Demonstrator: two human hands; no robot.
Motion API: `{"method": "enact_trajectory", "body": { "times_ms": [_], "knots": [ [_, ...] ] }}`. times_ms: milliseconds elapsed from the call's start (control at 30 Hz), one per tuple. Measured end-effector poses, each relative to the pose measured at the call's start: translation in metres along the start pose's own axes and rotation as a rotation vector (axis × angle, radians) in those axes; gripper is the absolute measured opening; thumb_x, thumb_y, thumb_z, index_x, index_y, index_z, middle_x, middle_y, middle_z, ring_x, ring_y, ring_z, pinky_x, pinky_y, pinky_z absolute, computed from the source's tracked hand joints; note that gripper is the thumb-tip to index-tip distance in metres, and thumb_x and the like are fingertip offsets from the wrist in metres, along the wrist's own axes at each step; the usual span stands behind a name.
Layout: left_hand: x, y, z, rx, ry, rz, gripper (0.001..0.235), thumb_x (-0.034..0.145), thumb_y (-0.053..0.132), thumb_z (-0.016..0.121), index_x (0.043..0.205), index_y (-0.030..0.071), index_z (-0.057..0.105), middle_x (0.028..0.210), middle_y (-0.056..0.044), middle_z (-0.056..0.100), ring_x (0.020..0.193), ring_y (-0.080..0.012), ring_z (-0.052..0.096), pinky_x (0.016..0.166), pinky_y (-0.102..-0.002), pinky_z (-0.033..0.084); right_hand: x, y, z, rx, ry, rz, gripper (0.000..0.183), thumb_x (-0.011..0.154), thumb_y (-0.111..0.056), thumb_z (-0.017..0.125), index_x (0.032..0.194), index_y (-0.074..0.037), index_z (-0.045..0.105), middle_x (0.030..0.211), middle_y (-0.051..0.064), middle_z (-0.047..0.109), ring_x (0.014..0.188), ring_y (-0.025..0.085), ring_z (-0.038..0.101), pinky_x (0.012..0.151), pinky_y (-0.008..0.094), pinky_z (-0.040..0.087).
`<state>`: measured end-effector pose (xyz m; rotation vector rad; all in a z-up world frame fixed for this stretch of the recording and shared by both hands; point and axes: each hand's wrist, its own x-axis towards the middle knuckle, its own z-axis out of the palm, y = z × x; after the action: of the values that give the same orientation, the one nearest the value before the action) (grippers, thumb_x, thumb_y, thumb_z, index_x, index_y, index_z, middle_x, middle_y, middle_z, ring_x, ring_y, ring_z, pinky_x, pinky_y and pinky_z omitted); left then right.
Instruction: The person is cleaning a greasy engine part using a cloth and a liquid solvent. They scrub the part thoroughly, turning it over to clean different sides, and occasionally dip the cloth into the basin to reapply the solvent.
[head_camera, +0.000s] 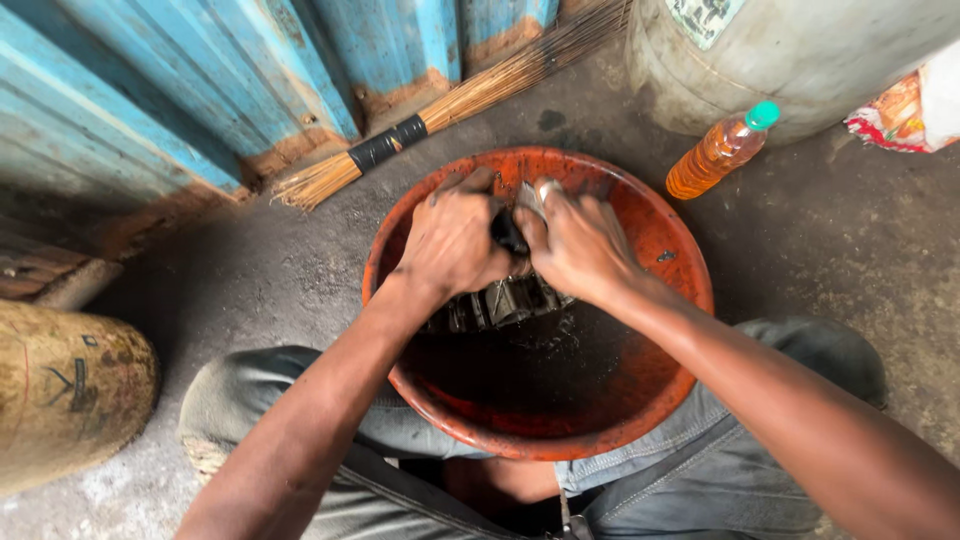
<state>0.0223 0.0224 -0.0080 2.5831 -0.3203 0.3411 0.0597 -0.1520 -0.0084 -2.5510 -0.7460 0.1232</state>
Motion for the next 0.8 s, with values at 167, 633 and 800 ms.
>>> {"method": "enact_trajectory", "body": {
  "times_ms": [167,633,800],
  "knots": [
    [0.0,-0.005,-0.003,0.046,-0.124,-0.046,0.048,0.057,0.037,0.091,0.086,0.002,0.075,0.103,-0.017,0.065,0.098,-0.0404,0.066,0.083,-0.051,0.054,0.002,0.0,0.004,-0.066,0.068,-0.088,0.03,0.1,-0.024,0.062,0.109,0.005,0.059,0.063,0.029,0.065,0.056,0.046,0.066,0.051,0.057,0.052],
    [0.014,-0.046,0.015,-0.075,-0.127,0.365,0.055,0.062,0.032,0.089,0.111,0.008,0.079,0.128,-0.021,0.064,0.124,-0.0371,0.058,0.115,-0.05,0.032,0.005,0.116,-0.02,0.126,0.018,-0.194,0.026,0.1,-0.026,0.063,0.114,-0.005,0.067,0.103,0.021,0.075,0.094,0.038,0.073,0.08,0.048,0.056],
    [-0.007,-0.039,-0.002,-0.174,-0.298,0.273,0.06,0.057,0.036,0.093,0.109,0.009,0.08,0.134,-0.016,0.06,0.13,-0.0339,0.052,0.119,-0.049,0.028,0.059,0.172,0.031,-0.006,-0.195,0.139,0.04,0.096,-0.036,0.07,0.123,-0.008,0.065,0.106,0.021,0.073,0.099,0.037,0.071,0.087,0.047,0.055]
  ]
}}
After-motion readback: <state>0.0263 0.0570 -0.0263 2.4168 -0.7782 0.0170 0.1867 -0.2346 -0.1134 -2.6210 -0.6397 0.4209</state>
